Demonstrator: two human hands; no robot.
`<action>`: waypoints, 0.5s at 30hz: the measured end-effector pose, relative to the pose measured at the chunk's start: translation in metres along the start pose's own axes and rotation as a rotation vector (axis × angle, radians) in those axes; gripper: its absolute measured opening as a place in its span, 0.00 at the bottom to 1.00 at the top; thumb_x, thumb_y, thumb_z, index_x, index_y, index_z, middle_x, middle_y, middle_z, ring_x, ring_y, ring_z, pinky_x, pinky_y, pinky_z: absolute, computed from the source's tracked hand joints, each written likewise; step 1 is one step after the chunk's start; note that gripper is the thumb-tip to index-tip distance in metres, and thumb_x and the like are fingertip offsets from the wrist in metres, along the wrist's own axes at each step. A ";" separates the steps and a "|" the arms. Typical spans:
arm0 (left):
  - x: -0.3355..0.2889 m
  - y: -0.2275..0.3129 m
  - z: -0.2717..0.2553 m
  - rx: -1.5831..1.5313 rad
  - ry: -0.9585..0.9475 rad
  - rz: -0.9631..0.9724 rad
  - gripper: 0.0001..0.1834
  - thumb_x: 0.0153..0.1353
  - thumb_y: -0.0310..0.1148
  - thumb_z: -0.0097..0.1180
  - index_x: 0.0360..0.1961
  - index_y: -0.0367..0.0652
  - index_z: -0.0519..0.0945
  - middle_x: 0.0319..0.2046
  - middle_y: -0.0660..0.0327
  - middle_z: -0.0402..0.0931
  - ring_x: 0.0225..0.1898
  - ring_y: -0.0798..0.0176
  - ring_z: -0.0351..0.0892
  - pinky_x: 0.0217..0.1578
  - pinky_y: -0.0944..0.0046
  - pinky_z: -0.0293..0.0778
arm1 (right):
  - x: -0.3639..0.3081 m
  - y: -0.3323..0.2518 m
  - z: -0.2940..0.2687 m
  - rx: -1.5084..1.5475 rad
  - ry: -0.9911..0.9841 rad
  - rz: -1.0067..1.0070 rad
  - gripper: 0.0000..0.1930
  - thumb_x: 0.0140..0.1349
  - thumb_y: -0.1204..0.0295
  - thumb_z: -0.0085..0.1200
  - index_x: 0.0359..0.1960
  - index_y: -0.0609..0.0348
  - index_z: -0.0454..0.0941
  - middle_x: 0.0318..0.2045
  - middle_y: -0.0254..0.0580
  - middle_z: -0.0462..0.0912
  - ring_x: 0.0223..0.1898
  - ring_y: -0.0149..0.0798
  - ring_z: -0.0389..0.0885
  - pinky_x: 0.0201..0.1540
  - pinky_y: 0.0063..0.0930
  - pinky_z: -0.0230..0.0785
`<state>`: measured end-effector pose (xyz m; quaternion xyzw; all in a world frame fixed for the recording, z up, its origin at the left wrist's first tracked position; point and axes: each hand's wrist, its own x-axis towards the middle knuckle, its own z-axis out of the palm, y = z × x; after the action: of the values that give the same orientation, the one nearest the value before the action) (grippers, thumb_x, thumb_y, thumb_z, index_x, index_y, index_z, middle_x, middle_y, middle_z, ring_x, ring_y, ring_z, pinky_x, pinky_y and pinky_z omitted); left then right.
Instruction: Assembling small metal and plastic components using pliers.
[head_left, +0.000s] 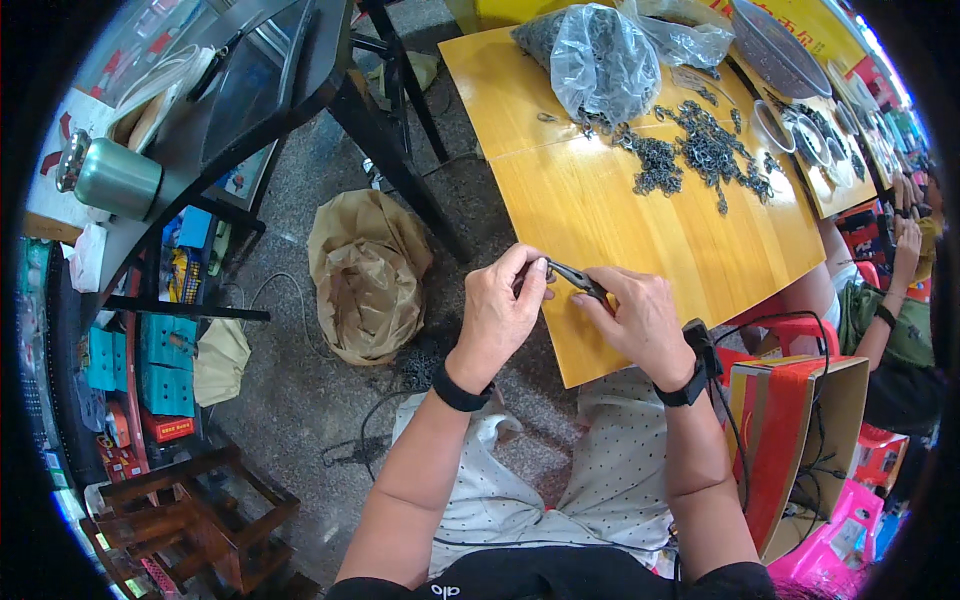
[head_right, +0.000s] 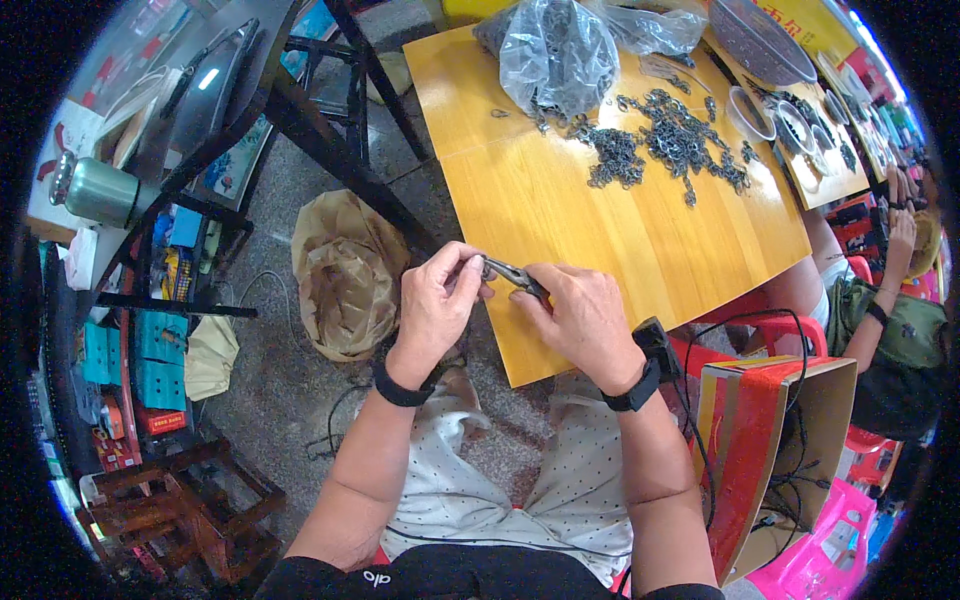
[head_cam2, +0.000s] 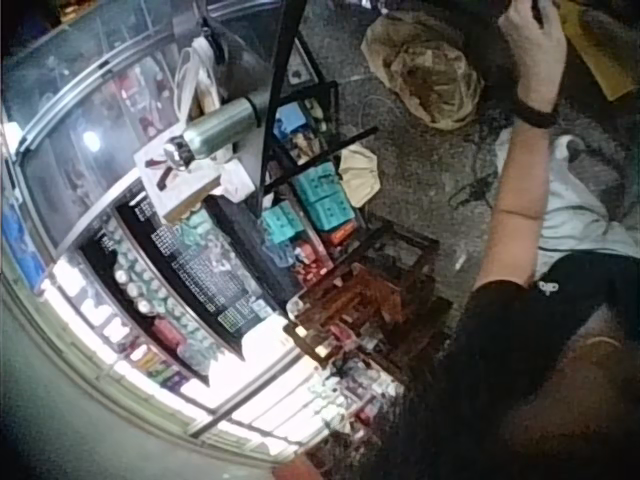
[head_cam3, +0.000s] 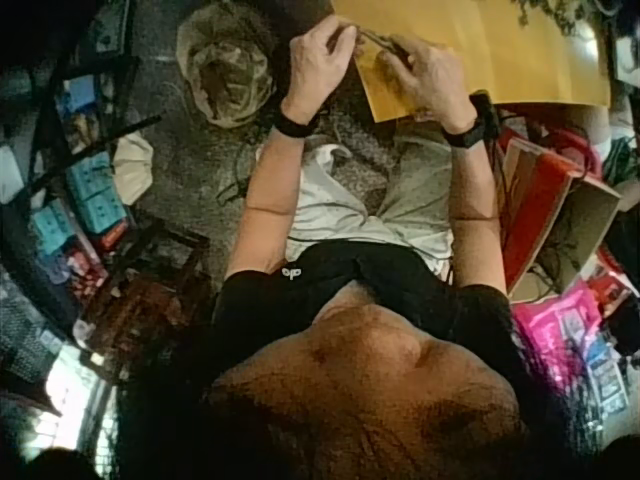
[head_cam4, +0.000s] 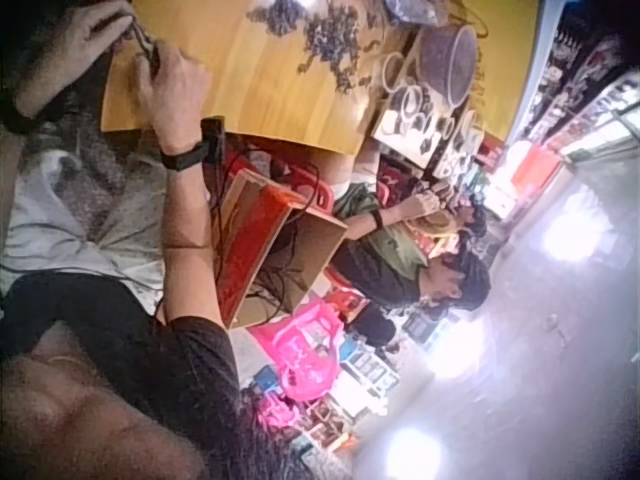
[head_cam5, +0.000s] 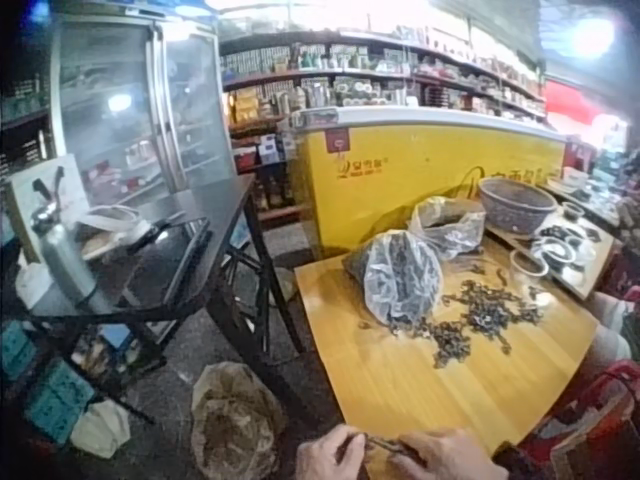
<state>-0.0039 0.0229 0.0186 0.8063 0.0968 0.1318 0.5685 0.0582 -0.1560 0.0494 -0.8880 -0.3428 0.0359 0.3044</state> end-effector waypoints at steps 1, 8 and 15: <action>-0.001 0.001 0.001 -0.034 0.010 -0.023 0.08 0.70 0.28 0.52 0.39 0.33 0.79 0.30 0.57 0.85 0.29 0.67 0.87 0.29 0.69 0.80 | 0.000 0.000 0.001 0.000 0.005 0.000 0.11 0.57 0.66 0.62 0.34 0.60 0.82 0.23 0.49 0.81 0.27 0.52 0.82 0.31 0.43 0.72; -0.001 -0.001 0.004 -0.291 0.007 -0.151 0.09 0.71 0.29 0.51 0.38 0.36 0.79 0.30 0.60 0.84 0.27 0.70 0.85 0.27 0.72 0.77 | 0.000 -0.003 0.001 -0.012 0.035 -0.012 0.09 0.57 0.67 0.62 0.34 0.60 0.82 0.24 0.49 0.81 0.28 0.52 0.82 0.30 0.43 0.72; 0.000 -0.002 -0.006 -0.420 -0.087 -0.267 0.10 0.71 0.33 0.51 0.37 0.38 0.80 0.27 0.60 0.83 0.24 0.73 0.82 0.25 0.73 0.74 | 0.000 0.001 -0.002 -0.052 0.058 -0.137 0.10 0.55 0.71 0.65 0.36 0.61 0.82 0.24 0.45 0.79 0.27 0.48 0.79 0.29 0.39 0.68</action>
<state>-0.0057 0.0291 0.0192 0.6553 0.1481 0.0378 0.7397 0.0591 -0.1575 0.0506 -0.8707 -0.3946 -0.0194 0.2928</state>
